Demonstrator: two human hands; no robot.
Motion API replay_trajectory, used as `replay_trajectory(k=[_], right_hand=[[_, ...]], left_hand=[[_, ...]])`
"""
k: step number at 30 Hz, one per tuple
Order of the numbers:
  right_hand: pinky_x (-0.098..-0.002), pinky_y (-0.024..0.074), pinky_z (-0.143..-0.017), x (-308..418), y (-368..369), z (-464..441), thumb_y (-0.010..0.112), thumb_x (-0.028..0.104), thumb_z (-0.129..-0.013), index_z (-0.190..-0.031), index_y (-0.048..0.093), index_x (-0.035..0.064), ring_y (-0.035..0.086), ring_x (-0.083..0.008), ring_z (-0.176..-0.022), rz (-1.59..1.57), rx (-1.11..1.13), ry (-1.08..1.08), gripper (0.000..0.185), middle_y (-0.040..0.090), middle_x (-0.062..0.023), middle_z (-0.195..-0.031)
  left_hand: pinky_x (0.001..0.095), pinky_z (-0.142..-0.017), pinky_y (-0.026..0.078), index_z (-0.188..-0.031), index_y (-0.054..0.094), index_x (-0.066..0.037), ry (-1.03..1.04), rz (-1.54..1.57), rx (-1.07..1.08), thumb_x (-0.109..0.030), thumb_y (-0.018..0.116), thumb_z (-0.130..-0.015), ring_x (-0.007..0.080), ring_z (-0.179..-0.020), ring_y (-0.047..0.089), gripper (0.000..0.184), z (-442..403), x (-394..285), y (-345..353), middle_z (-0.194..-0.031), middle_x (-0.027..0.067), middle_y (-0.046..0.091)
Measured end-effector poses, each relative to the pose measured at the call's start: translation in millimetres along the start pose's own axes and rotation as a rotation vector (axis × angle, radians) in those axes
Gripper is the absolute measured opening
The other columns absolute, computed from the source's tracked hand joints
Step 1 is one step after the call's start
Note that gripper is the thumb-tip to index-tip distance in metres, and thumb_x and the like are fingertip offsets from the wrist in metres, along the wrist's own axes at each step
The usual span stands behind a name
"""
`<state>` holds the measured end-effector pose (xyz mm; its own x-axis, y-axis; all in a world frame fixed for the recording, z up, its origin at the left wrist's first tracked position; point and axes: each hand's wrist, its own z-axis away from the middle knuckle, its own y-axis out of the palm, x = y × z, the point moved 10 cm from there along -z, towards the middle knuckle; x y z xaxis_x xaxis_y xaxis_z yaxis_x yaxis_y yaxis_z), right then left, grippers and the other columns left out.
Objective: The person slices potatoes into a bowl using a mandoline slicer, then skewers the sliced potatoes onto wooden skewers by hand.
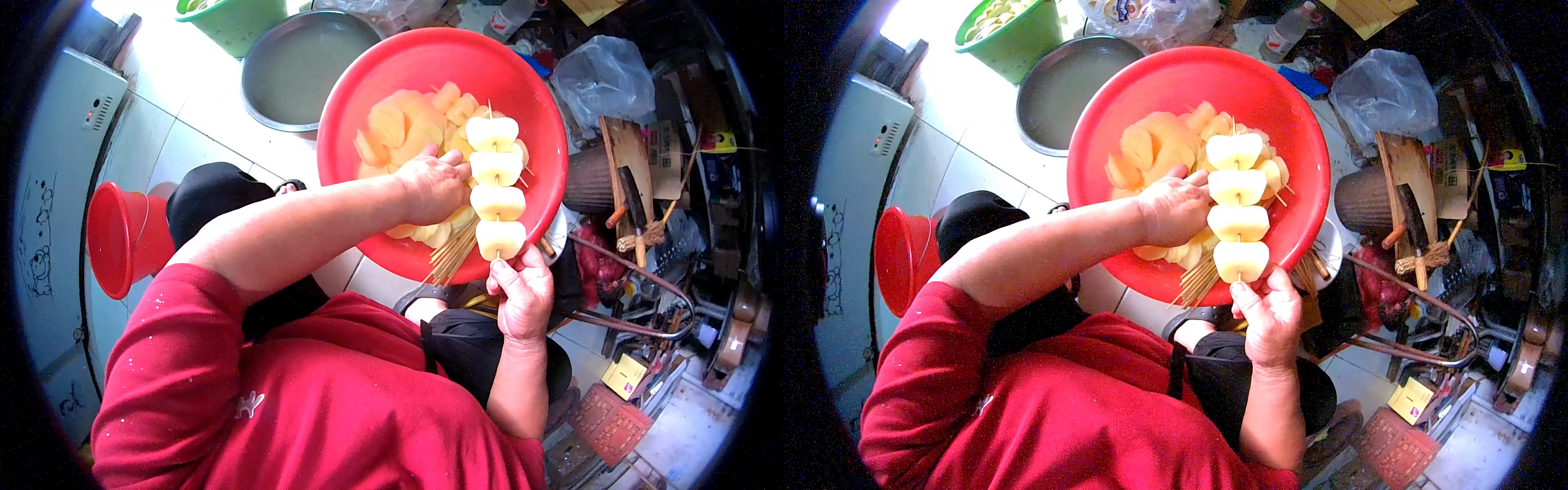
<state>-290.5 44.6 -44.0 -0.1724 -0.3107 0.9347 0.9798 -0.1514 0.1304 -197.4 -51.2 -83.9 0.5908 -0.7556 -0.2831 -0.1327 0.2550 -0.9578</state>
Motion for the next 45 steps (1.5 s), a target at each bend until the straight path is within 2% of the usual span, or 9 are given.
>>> replay_trajectory(k=[15,18,20,21,24,30,37,41,45], right_hand=[[-0.0191,0.042,-0.055,-2.6,-0.8,-1.1,0.061,0.003,-0.083,-0.102,0.058,0.0011,0.049,-0.0055,-0.061,0.017,-0.004,0.003,0.019,0.057,0.0003,-0.081],[-0.0189,0.042,-0.055,-0.7,-2.0,-0.1,0.061,0.003,-0.083,-0.102,0.058,0.0012,0.049,-0.0055,-0.061,0.012,-0.003,-0.012,0.02,0.058,0.0001,-0.082],[-0.0188,0.042,-0.055,3.0,-2.5,1.1,0.061,0.003,-0.083,-0.103,0.058,0.0012,0.049,-0.0054,-0.061,0.003,0.0,-0.032,0.02,0.058,-0.0002,-0.082],[-0.0189,0.042,-0.055,5.1,-2.0,2.4,0.061,0.003,-0.083,-0.103,0.058,0.0011,0.049,-0.0054,-0.061,-0.004,0.002,-0.038,0.021,0.059,-0.0003,-0.083],[-0.019,0.0421,-0.055,9.4,1.2,5.8,0.061,0.003,-0.083,-0.104,0.058,0.001,0.049,-0.0052,-0.061,-0.008,0.023,-0.045,0.022,0.06,-0.0004,-0.083],[-0.0185,0.0424,-0.059,2.3,14.7,11.6,0.061,0.004,-0.083,-0.106,0.058,0.0019,0.05,-0.0043,-0.064,0.028,0.16,0.019,0.023,0.062,0.0001,-0.086],[-0.0186,0.0423,-0.06,-3.2,22.9,14.8,0.061,0.004,-0.084,-0.109,0.058,0.0016,0.051,-0.004,-0.066,0.014,0.227,0.034,0.026,0.063,0.0001,-0.087],[-0.0185,0.0423,-0.06,-4.2,25.4,14.4,0.06,0.004,-0.084,-0.109,0.058,0.0016,0.051,-0.0039,-0.066,0.03,0.232,0.038,0.025,0.063,0.0005,-0.086],[-0.0186,0.042,-0.059,-2.2,27.3,14.1,0.061,0.005,-0.083,-0.108,0.059,0.0015,0.051,-0.0038,-0.064,0.028,0.234,0.018,0.025,0.062,0.0008,-0.084]], left_hand=[[0.0419,-0.094,0.04,-0.106,0.064,-0.018,-0.043,0.001,0.179,-0.019,0.059,-0.077,0.0221,-0.114,0.048,0.03,-0.7,5.5,2.9,-0.112,0.0076,0.056],[0.0412,-0.085,0.046,-0.103,0.061,-0.01,0.001,0.217,0.033,-0.017,0.06,-0.075,0.0282,-0.1,0.056,0.028,-2.7,16.2,-9.7,-0.099,0.0108,0.061],[0.04,-0.074,0.05,-0.095,0.06,-0.007,-0.167,0.654,-0.109,-0.013,0.059,-0.078,0.0323,-0.082,0.062,0.018,1.4,46.0,-28.3,-0.085,0.0128,0.063],[0.0363,-0.066,0.051,-0.089,0.057,-0.006,-0.173,0.648,-0.302,-0.008,0.059,-0.08,0.0267,-0.071,0.064,0.009,8.7,56.4,-50.6,-0.072,0.0109,0.062],[0.0268,-0.067,0.051,-0.084,0.054,-0.004,-0.323,0.986,-0.435,0.004,0.058,-0.078,0.0123,-0.076,0.06,0.011,15.6,96.5,-51.7,-0.079,0.0041,0.059],[0.0307,-0.083,0.053,-0.087,0.056,-0.005,-0.377,1.576,-0.684,0.004,0.057,-0.085,0.0158,-0.086,0.06,0.009,33.9,117.8,-66.6,-0.091,0.0037,0.059],[0.0328,-0.081,0.054,-0.094,0.055,-0.007,-0.305,2.026,-0.565,0.0,0.056,-0.086,0.0208,-0.088,0.062,0.01,34.5,108.6,-64.2,-0.094,0.0071,0.06],[0.0307,-0.074,0.054,-0.095,0.055,-0.007,-0.277,2.12,-0.589,-0.001,0.059,-0.084,0.0193,-0.084,0.062,0.013,36.8,109.8,-67.6,-0.092,0.0065,0.061],[0.0289,-0.067,0.051,-0.095,0.056,-0.007,-0.506,1.803,-0.709,-0.003,0.062,-0.081,0.0166,-0.079,0.062,0.016,46.8,126.0,-63.8,-0.091,0.005,0.062]])
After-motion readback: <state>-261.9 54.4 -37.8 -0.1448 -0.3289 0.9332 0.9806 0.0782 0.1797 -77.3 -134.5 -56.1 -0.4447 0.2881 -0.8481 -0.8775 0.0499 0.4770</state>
